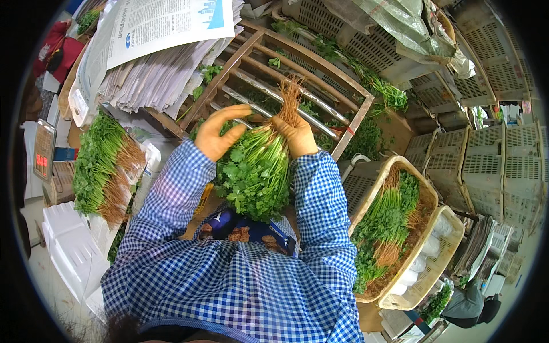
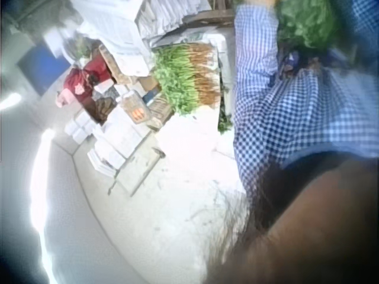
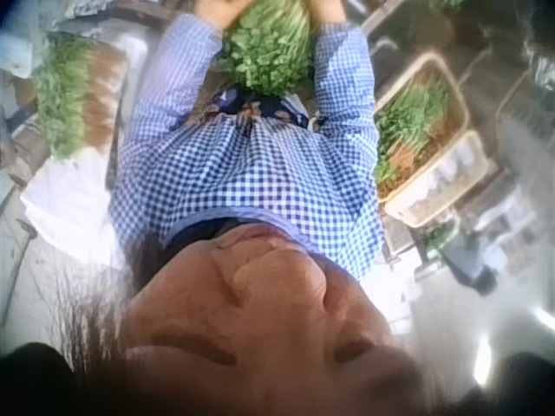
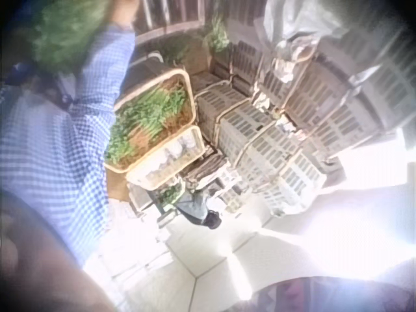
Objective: The person takes bunches of cilantro from a large basket, arranges them neatly into bundles, and places them into a crate lined with newspaper while using a digital scale to check the weight.
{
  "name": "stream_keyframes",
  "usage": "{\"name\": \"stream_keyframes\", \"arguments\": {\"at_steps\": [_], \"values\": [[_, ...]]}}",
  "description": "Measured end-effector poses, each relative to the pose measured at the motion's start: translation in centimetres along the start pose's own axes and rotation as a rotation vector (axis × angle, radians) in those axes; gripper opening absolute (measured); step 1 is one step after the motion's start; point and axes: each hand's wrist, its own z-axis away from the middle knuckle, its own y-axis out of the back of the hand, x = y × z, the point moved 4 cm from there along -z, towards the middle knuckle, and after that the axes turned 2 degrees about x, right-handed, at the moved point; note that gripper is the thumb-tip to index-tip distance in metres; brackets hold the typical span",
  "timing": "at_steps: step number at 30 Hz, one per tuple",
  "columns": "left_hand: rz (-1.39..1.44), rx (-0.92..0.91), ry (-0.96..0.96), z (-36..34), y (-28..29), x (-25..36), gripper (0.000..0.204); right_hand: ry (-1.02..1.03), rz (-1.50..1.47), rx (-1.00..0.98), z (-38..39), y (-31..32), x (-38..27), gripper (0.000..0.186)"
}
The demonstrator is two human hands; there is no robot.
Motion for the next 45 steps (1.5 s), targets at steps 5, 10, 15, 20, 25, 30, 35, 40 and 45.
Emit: {"name": "stream_keyframes", "arguments": {"at_steps": [5, 10, 15, 20, 25, 30, 35, 40, 45], "values": [[-0.535, -0.170, -0.201, 3.4, -2.2, 5.3, 0.029, 0.133, 0.004, 0.021, 1.9, -1.0, -0.3, 0.024], [0.099, 0.176, 0.089, 6.7, -0.3, 4.1, 0.009, 0.129, 0.056, 0.073, 4.7, -1.7, -1.5, 0.027], [0.653, 0.389, 0.116, 10.5, 5.0, 6.7, 0.015, 0.113, -0.003, 0.179, 3.9, 1.7, 1.7, 0.028], [1.250, 0.386, -0.424, 11.1, 14.8, 11.9, 0.031, 0.122, 0.047, 0.238, 3.1, 2.8, 3.6, 0.028], [-0.043, 0.701, -0.112, -0.6, 12.2, 14.4, 0.060, 0.132, -0.026, 0.214, 2.9, 3.0, 3.9, 0.027], [-0.464, 0.268, -0.167, -0.5, 3.8, 8.3, 0.060, 0.148, -0.082, 0.190, 3.3, 1.9, 3.4, 0.030], [-0.584, 0.006, -0.032, 4.5, -5.6, 5.1, 0.054, 0.137, -0.114, 0.100, 4.2, 0.7, 2.1, 0.028], [-0.644, -0.018, -0.198, 3.8, -5.7, 5.5, 0.017, 0.182, -0.107, 0.053, 4.6, -0.1, 0.9, 0.027], [-0.254, 0.607, -0.057, 5.8, 2.2, 4.3, 0.022, 0.179, 0.038, 0.127, 4.5, 0.7, 1.2, 0.032]]}}
